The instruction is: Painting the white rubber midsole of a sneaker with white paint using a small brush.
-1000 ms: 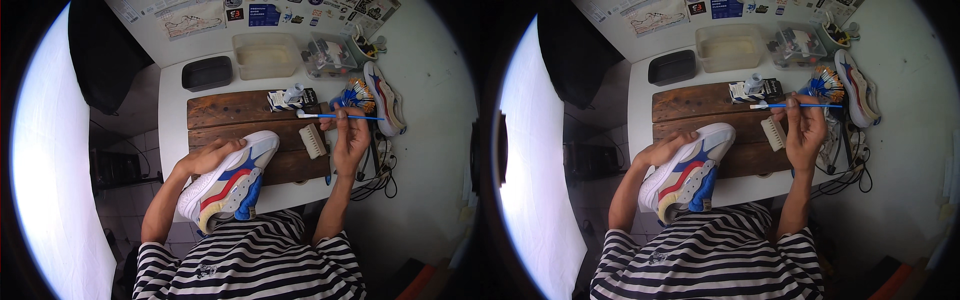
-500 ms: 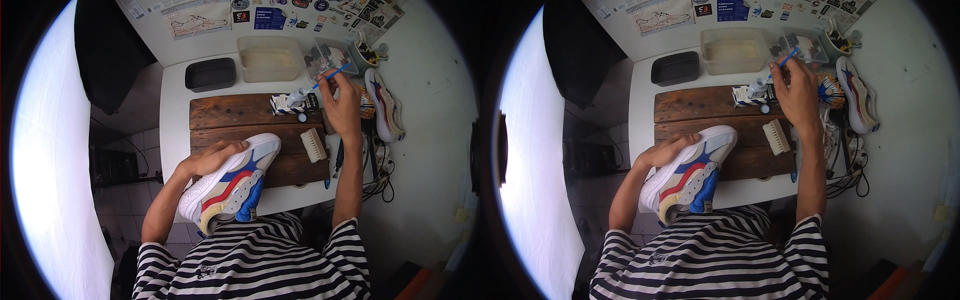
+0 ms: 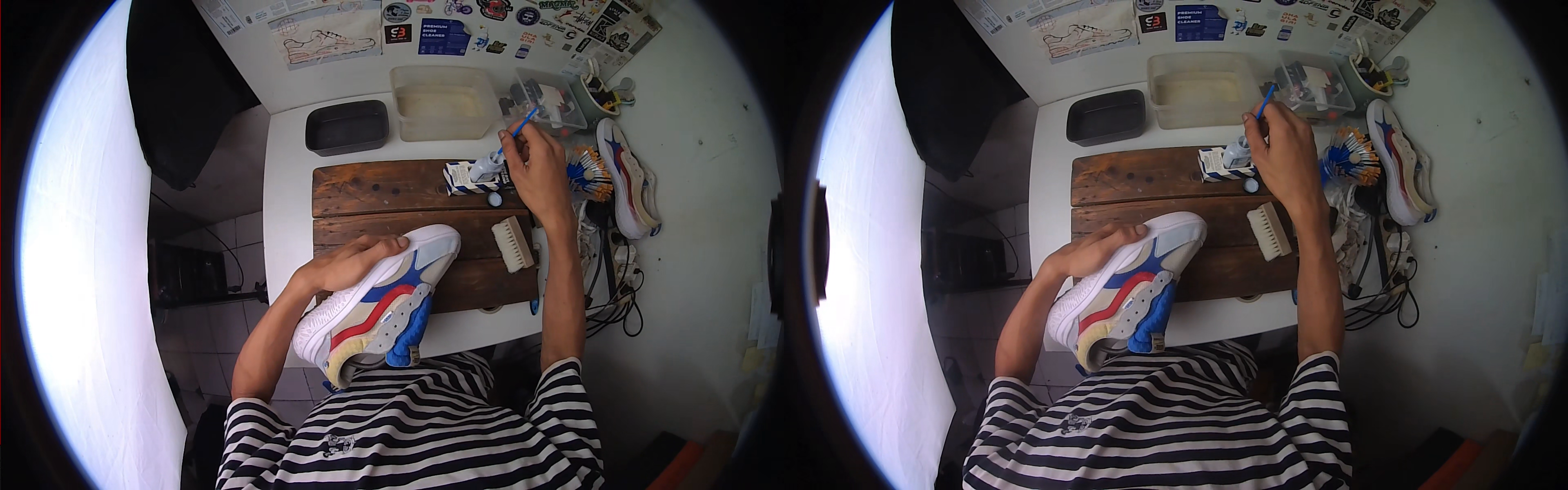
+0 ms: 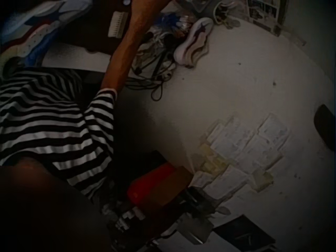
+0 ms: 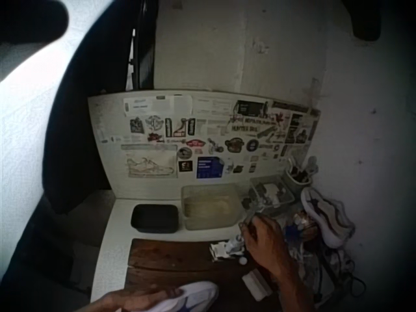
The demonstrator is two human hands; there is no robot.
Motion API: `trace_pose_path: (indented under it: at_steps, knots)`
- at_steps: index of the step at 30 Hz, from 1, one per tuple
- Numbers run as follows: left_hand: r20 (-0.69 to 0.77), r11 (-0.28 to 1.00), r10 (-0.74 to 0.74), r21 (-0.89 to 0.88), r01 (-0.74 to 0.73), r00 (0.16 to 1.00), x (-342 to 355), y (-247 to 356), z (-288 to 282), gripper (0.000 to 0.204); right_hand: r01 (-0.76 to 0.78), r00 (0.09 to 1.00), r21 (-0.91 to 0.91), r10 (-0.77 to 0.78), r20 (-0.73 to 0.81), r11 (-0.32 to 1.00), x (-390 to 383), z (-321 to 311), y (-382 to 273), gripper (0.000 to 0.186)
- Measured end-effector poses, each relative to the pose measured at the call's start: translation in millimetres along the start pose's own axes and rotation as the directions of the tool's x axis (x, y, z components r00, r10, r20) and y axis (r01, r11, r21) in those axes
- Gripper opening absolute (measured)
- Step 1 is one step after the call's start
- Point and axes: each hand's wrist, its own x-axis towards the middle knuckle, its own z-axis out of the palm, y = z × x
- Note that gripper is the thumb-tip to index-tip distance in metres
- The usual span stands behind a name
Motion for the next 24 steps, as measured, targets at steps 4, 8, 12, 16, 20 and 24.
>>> trace_pose_path:
  at_steps: [4,8,12,16,20,24]
  knots:
    - [0.002,0.998,0.06,0.026,-0.06,0.998,2.7,-5.6,0.8,0.068,-0.014,1.0,-0.001,0.014,0.01,1.0,-0.4,3.3,4.5,0.016]
    - [0.016,1.0,-0.008,0.004,0.008,1.0,-4.6,7.3,-1.7,0.066,-0.01,1.0,-0.023,0.011,0.011,1.0,-0.5,3.2,7.9,0.016]
    - [0.015,0.999,-0.007,0.032,0.006,1.0,-0.5,-0.9,0.1,0.066,-0.007,1.0,0.001,0.007,-0.021,1.0,-1.6,-7.0,1.0,0.016]
    - [0.0,0.998,0.045,0.036,-0.045,0.999,1.8,-4.2,1.1,0.065,-0.014,0.994,0.047,0.019,-0.107,0.999,-1.3,-20.0,2.4,0.015]
    - [0.014,1.0,0.013,0.014,-0.014,1.0,2.2,-2.8,1.1,0.061,-0.029,0.988,0.116,0.046,-0.145,0.993,-2.1,-21.5,10.7,0.015]
    - [-0.007,0.998,0.067,0.016,-0.067,0.998,1.9,-5.2,1.7,0.067,-0.048,0.989,0.124,0.064,-0.133,0.991,-4.9,-14.9,14.1,0.016]
